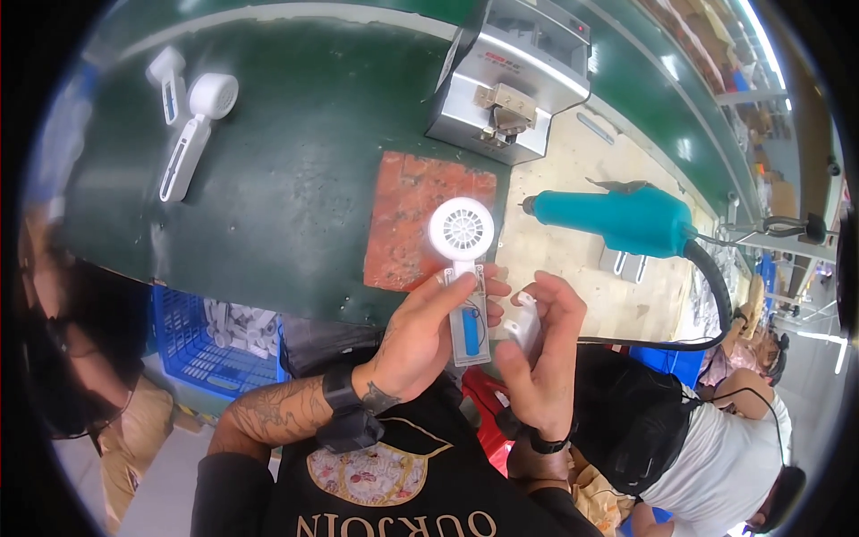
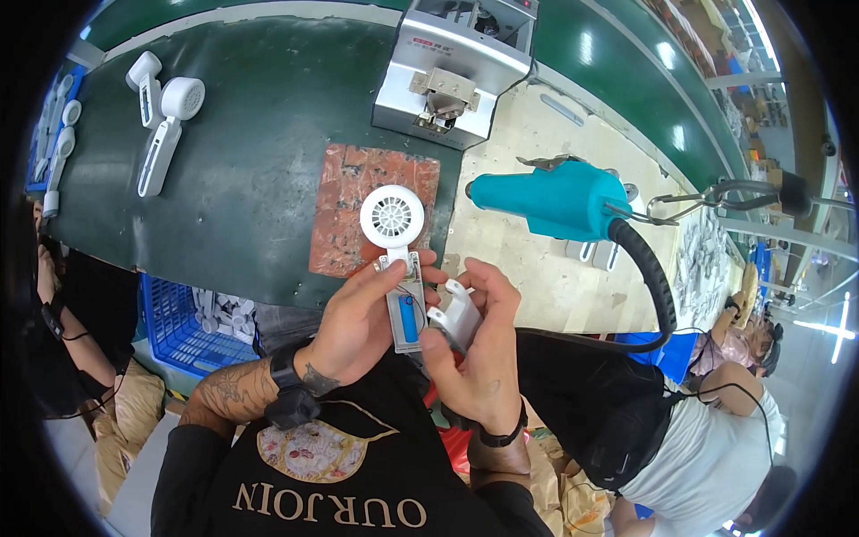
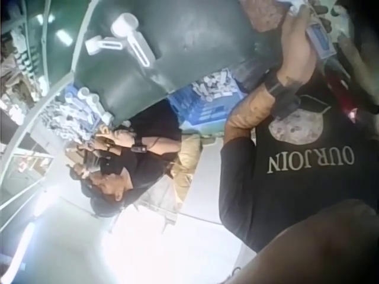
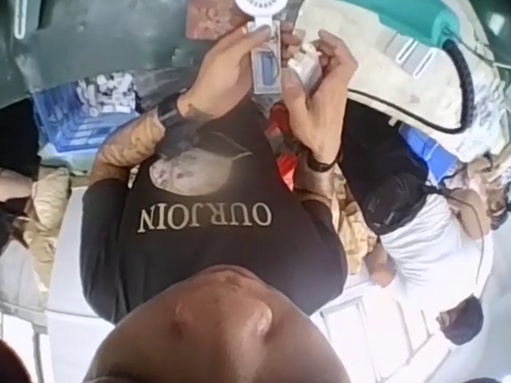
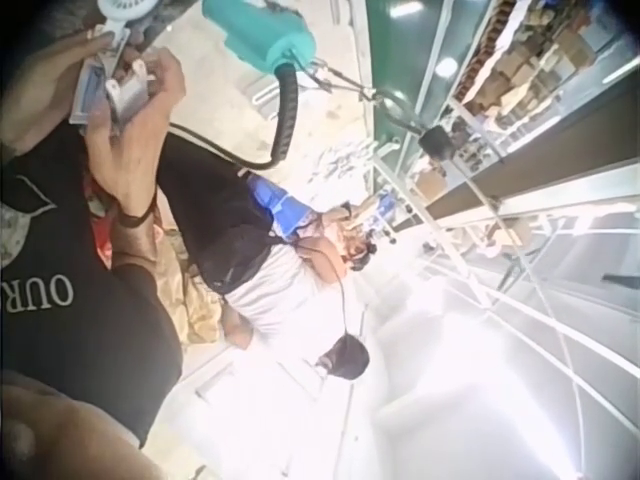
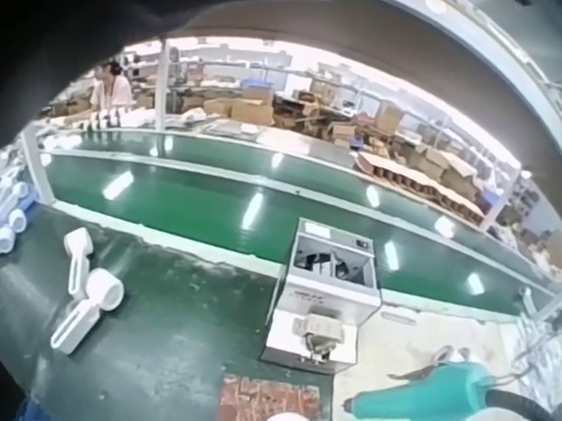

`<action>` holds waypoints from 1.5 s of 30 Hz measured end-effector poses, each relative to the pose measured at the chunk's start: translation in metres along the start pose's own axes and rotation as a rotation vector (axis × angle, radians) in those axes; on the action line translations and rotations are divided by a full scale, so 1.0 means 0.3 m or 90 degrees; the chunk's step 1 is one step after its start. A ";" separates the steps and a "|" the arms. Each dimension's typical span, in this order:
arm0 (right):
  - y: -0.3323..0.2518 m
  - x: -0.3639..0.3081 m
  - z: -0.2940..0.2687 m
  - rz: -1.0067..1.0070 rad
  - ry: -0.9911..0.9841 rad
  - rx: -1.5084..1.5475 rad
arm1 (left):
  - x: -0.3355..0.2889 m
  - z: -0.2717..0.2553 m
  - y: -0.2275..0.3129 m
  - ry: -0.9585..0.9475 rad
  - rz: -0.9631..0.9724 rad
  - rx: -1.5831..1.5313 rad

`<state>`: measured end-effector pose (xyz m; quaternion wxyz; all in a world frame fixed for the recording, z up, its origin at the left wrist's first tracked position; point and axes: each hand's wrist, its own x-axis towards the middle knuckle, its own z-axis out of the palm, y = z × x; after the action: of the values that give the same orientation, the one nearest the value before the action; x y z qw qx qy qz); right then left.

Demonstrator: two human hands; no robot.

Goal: The person picks up a white fan, places it on a red block, and uses a power tool to drive a screw into it. They repeat this process for several fans before fitting a plastic cover onto one of them by hand.

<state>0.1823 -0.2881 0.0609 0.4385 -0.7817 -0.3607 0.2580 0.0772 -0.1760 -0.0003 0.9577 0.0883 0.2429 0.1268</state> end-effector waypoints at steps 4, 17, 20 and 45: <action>0.017 0.019 -0.005 -0.099 -0.022 -0.091 | 0.001 0.004 -0.009 0.014 0.010 -0.008; -0.051 0.062 0.096 -0.128 0.063 -0.295 | -0.007 0.028 -0.010 0.025 0.036 -0.080; -0.048 0.067 0.116 -0.110 0.062 -0.303 | -0.010 0.023 -0.015 0.016 0.044 -0.076; 0.022 0.034 0.059 -0.016 -0.107 0.066 | -0.024 -0.009 0.160 -0.101 0.190 0.096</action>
<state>0.1780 -0.2735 0.0456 0.4501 -0.7288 -0.3921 0.3353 0.0602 -0.1321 0.0117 0.9351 0.2048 0.1598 0.2412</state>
